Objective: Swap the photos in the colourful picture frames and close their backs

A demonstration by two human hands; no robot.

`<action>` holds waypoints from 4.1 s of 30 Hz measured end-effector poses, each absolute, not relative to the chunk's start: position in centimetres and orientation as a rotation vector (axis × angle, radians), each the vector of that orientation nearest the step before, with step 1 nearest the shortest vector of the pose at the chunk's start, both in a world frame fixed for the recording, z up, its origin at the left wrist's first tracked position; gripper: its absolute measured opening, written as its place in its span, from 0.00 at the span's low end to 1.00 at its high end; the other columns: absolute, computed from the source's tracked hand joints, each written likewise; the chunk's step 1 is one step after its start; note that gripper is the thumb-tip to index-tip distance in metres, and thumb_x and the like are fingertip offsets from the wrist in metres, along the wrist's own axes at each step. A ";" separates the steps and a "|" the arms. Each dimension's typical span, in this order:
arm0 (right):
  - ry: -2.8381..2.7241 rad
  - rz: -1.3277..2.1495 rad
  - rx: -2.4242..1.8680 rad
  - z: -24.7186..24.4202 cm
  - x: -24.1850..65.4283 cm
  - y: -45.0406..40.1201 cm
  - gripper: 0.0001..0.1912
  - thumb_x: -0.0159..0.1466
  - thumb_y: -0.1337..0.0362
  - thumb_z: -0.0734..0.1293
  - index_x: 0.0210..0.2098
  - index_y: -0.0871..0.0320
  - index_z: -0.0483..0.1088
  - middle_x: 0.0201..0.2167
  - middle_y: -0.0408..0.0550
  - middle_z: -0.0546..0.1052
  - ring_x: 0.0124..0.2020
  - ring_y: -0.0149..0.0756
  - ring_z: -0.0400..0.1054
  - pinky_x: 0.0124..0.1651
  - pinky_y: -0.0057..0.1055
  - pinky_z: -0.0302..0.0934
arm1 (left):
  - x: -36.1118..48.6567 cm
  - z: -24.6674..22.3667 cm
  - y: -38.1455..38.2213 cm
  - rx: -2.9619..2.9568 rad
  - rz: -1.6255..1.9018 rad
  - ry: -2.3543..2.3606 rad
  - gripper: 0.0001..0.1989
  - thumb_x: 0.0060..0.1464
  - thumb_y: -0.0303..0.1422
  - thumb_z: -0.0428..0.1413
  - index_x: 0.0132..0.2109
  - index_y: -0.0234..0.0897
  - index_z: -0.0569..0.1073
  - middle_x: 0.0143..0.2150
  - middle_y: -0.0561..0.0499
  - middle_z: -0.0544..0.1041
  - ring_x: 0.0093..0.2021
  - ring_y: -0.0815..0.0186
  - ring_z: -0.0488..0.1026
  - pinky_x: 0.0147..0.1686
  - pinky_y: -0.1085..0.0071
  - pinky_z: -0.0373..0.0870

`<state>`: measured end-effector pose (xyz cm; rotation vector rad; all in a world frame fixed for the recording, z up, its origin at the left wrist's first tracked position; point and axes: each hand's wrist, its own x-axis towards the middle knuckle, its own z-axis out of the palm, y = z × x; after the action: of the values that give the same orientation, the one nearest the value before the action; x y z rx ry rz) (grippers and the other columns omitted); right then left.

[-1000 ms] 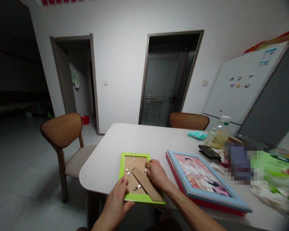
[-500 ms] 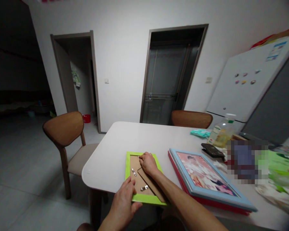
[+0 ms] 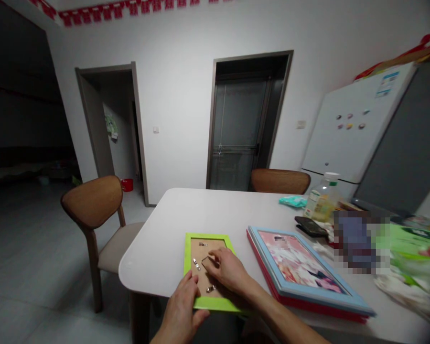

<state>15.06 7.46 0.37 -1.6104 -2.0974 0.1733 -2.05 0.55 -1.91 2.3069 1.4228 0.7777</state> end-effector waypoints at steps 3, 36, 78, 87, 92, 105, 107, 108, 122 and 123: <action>-2.172 0.233 -1.609 0.3 15.2 6.3 0.13 0.50 0.58 0.62 0.31 0.59 0.70 0.30 0.49 0.70 0.32 0.33 0.61 0.33 0.25 0.51 | -2.0 -2.0 0.5 2.304 0.816 1.404 0.20 0.38 0.23 0.56 0.43 0.32 0.67 0.55 0.39 0.61 0.57 0.58 0.54 0.54 0.59 0.55; -1.934 0.185 -1.971 0.3 19.6 6.2 0.24 0.49 0.68 0.58 0.46 0.66 0.62 0.38 0.59 0.71 0.39 0.40 0.65 0.40 0.30 0.55 | -13.2 -1.3 6.0 1.377 1.240 1.606 0.14 0.40 0.30 0.51 0.38 0.34 0.69 0.34 0.50 0.76 0.36 0.61 0.72 0.36 0.69 0.67; -1.768 0.179 -1.932 -0.5 20.3 6.5 0.24 0.53 0.68 0.56 0.49 0.69 0.62 0.44 0.59 0.70 0.44 0.41 0.65 0.47 0.32 0.55 | -7.4 -0.2 1.9 1.706 1.227 1.733 0.16 0.41 0.29 0.48 0.41 0.37 0.66 0.33 0.51 0.73 0.33 0.63 0.71 0.35 0.68 0.66; -1.847 0.076 -1.865 -0.8 20.5 6.3 0.22 0.53 0.68 0.57 0.46 0.70 0.64 0.42 0.60 0.71 0.44 0.42 0.64 0.50 0.34 0.53 | -7.8 -1.2 2.3 2.071 1.077 1.854 0.15 0.45 0.29 0.46 0.43 0.34 0.65 0.40 0.45 0.70 0.43 0.59 0.67 0.43 0.62 0.63; -1.776 0.085 -1.637 -0.2 18.6 6.1 0.19 0.52 0.67 0.58 0.44 0.64 0.66 0.43 0.55 0.70 0.43 0.39 0.63 0.49 0.35 0.54 | -7.5 -1.8 2.3 2.224 1.126 1.822 0.17 0.44 0.28 0.47 0.44 0.35 0.66 0.45 0.44 0.69 0.47 0.57 0.64 0.47 0.57 0.60; -1.340 1.067 -1.318 1.0 10.2 7.8 0.32 0.45 0.74 0.57 0.52 0.64 0.55 0.14 0.34 0.61 0.14 0.23 0.53 0.18 0.20 0.48 | -3.9 -2.2 2.2 2.490 0.965 1.498 0.30 0.36 0.19 0.46 0.51 0.31 0.63 0.54 0.40 0.62 0.55 0.55 0.56 0.53 0.54 0.55; -1.282 1.042 -1.217 2.6 9.7 7.1 0.32 0.47 0.72 0.59 0.53 0.63 0.53 0.15 0.34 0.61 0.16 0.23 0.54 0.19 0.20 0.50 | -3.9 -1.9 2.7 2.454 1.071 1.484 0.29 0.37 0.19 0.44 0.51 0.31 0.63 0.54 0.41 0.63 0.55 0.57 0.57 0.53 0.55 0.55; -1.261 1.051 -1.150 3.5 9.5 6.7 0.32 0.48 0.70 0.60 0.54 0.62 0.52 0.17 0.35 0.63 0.17 0.24 0.56 0.20 0.20 0.52 | -3.9 -1.6 2.9 2.420 1.152 1.458 0.29 0.38 0.18 0.42 0.51 0.32 0.63 0.54 0.41 0.63 0.55 0.58 0.57 0.53 0.56 0.55; -0.721 1.365 -0.911 2.4 12.9 5.9 0.20 0.50 0.66 0.61 0.44 0.59 0.62 0.31 0.47 0.75 0.27 0.33 0.69 0.27 0.27 0.62 | 1.8 1.7 1.3 1.235 1.574 1.058 0.18 0.47 0.35 0.50 0.46 0.31 0.66 0.44 0.43 0.72 0.47 0.58 0.67 0.49 0.65 0.59; -0.716 1.326 -0.936 2.5 13.7 6.2 0.22 0.49 0.67 0.61 0.45 0.59 0.61 0.30 0.47 0.76 0.27 0.34 0.69 0.26 0.27 0.62 | 1.8 1.3 1.4 1.217 1.553 1.053 0.21 0.46 0.33 0.50 0.49 0.31 0.63 0.46 0.42 0.71 0.48 0.59 0.66 0.49 0.65 0.59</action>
<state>13.70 6.18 2.52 -0.9364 -0.7160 1.3263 1.78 1.43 1.25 1.2168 1.0527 1.5534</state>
